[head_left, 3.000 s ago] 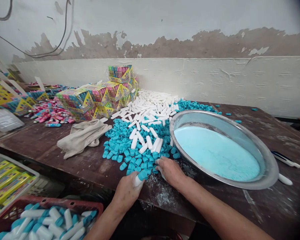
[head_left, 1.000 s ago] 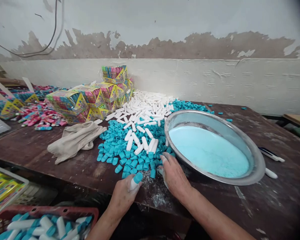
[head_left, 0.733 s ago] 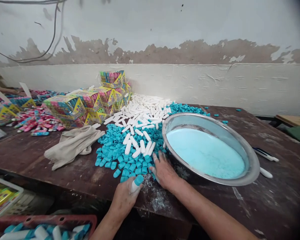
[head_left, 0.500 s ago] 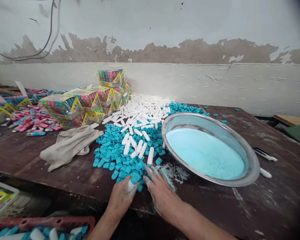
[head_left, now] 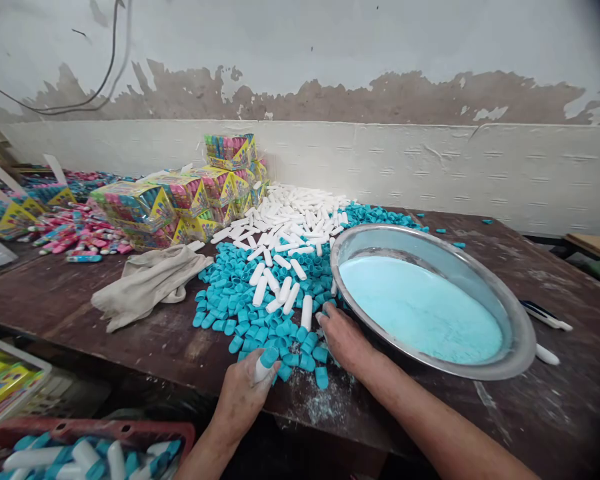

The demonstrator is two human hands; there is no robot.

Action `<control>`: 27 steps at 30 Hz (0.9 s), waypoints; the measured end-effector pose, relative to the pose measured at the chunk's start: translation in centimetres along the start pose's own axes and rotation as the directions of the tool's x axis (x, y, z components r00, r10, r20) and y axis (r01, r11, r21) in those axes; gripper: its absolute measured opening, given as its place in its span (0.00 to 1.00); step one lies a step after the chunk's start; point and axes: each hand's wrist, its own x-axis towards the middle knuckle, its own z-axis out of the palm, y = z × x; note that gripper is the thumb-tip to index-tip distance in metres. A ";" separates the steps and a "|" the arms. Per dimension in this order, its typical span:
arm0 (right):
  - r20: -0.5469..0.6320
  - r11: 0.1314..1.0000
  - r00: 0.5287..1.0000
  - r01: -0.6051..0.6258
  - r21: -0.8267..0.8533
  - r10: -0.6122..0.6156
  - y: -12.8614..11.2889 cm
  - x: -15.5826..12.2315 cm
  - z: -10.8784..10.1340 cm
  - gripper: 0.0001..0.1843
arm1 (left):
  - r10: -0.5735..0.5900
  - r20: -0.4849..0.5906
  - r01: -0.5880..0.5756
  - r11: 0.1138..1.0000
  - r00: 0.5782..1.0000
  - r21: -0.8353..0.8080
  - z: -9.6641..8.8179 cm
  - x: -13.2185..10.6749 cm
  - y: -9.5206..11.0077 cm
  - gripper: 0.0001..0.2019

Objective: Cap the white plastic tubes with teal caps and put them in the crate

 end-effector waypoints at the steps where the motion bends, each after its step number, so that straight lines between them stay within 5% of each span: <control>1: -0.015 1.000 1.000 -0.005 0.001 0.006 0.1 0.4 0.2 0.17 | -0.006 -0.006 0.006 1.000 1.000 -0.004 -0.1 -0.1 0.0 0.12; 7: -0.126 0.985 0.992 -0.004 0.173 0.026 0.4 -1.1 -0.5 0.13 | -0.001 0.037 0.003 0.998 0.999 -0.069 0.0 0.0 1.4 0.12; 12: -0.239 0.778 0.965 0.066 0.625 0.111 -0.2 -5.5 -1.7 0.05 | 0.081 0.193 -0.066 0.995 0.978 -0.081 1.0 0.3 2.8 0.11; 14: -0.175 0.695 0.972 0.016 0.719 0.159 -0.4 -7.0 -2.0 0.03 | 0.105 0.257 -0.097 0.994 0.961 -0.042 1.4 0.3 3.0 0.10; 19: 0.137 0.317 0.983 -0.171 0.933 0.125 0.0 -9.6 -3.1 0.10 | 0.116 0.444 -0.213 0.962 0.889 0.174 1.7 0.0 3.4 0.07; 23: 0.195 0.323 0.979 -0.205 0.924 0.063 0.2 -10.7 -4.0 0.09 | 0.148 0.518 -0.325 0.907 0.843 0.269 2.2 -0.1 4.7 0.07; 27: 0.288 0.209 0.956 -0.291 0.934 0.047 0.0 -11.3 -3.8 0.08 | 0.154 0.600 -0.404 0.861 0.785 0.308 3.6 -0.3 6.5 0.07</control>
